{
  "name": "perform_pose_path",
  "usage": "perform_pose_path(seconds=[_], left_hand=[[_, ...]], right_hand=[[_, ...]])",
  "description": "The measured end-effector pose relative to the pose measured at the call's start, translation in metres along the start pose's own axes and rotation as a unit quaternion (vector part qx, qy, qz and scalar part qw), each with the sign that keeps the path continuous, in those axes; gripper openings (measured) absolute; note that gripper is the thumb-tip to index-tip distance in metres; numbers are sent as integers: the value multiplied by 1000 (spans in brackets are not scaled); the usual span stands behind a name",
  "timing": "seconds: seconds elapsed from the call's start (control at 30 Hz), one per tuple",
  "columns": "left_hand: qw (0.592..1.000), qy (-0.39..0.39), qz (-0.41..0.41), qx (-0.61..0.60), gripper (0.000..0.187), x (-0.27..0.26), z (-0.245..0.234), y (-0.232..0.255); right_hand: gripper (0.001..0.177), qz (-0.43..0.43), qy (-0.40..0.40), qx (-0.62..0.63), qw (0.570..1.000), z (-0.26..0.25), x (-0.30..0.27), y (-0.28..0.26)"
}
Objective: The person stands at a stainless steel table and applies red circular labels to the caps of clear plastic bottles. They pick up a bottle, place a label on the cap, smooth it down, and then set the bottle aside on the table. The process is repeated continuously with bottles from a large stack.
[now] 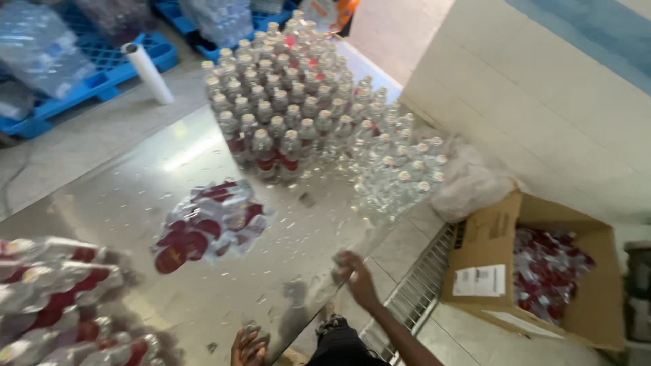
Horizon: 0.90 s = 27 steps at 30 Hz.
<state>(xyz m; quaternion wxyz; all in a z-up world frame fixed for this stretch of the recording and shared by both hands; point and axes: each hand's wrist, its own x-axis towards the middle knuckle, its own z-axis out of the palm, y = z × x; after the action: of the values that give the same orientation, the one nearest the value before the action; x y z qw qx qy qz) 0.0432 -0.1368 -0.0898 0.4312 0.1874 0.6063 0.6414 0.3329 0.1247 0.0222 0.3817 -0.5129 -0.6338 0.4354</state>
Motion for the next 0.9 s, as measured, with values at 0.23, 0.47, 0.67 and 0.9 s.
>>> perform_pose_path(seconds=[0.23,0.47,0.67,0.9], left_hand=[[954,-147,-205,162,83,82,172,113],[845,-425,-91,313,61,95,389,126],[780,-565,-68,261,60,92,488,97],[794,-543,-113,250,79,137,522,94]], right_hand=[[87,170,286,271,903,-271,80,53],[89,91,220,284,929,-303,233,93],[67,71,268,240,930,-271,288,75],[59,-9,205,364,909,-234,267,55]])
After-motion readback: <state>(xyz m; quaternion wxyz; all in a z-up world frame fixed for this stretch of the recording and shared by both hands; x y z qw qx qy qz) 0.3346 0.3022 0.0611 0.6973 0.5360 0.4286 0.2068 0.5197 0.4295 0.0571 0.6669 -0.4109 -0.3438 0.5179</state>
